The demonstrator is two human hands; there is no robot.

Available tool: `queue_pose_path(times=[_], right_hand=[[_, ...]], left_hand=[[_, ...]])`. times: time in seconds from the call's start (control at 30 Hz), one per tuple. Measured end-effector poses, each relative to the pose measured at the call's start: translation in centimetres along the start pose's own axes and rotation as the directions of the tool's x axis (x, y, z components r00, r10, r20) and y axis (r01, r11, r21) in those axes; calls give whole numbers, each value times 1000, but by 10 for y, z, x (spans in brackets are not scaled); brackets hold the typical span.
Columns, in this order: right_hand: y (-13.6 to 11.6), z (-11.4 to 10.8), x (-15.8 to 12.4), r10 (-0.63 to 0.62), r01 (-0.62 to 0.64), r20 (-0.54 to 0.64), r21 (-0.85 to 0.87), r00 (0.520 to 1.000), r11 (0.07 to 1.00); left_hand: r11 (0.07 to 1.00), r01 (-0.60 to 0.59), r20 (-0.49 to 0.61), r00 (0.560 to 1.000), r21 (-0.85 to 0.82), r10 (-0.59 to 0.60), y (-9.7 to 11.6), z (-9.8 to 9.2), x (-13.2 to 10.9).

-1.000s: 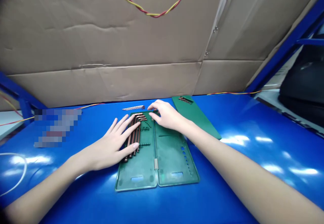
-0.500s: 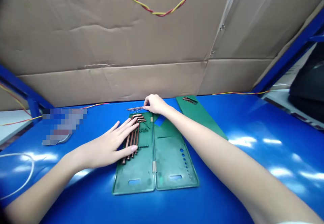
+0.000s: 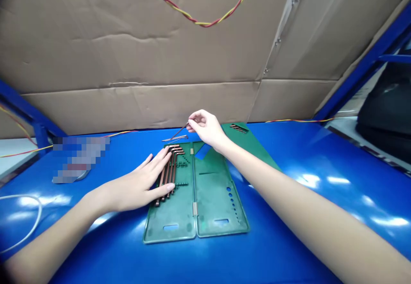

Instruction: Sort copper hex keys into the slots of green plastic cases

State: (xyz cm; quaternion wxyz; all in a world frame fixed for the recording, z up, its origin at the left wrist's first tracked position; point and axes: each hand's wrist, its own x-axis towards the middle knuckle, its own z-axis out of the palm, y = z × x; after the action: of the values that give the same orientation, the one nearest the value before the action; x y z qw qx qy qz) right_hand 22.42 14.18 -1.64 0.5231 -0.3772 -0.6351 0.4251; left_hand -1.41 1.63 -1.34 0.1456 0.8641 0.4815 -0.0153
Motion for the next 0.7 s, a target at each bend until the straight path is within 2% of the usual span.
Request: queue_pose_path(times=[0.07, 0.2, 0.3, 0.4, 0.57, 0.7], right_hand=[[-4, -2, -16, 48, -51, 41, 55, 998, 997], [-9, -1, -45, 126, -124, 197, -23, 972, 992], [-11, 5, -57, 179, -161, 296, -83, 938, 983], [-11, 11, -61, 182, -150, 366, -115, 913, 982], [-6, 18, -62, 136, -85, 380, -148, 915, 985], [-4, 24, -63, 109, -49, 320, -190, 941, 981]], left_hand=[[1000, 21, 25, 999, -5, -21, 0, -1, -1], [1000, 2, 55, 998, -13, -1, -3, -3, -3], [1000, -3, 72, 997, -16, 5, -5, -3, -4], [1000, 12, 70, 997, -16, -11, -4, 0, -2], [1000, -9, -25, 1000, -8, 9, 2, 8, 3], [1000, 15, -14, 1000, -22, -16, 7, 9, 3]])
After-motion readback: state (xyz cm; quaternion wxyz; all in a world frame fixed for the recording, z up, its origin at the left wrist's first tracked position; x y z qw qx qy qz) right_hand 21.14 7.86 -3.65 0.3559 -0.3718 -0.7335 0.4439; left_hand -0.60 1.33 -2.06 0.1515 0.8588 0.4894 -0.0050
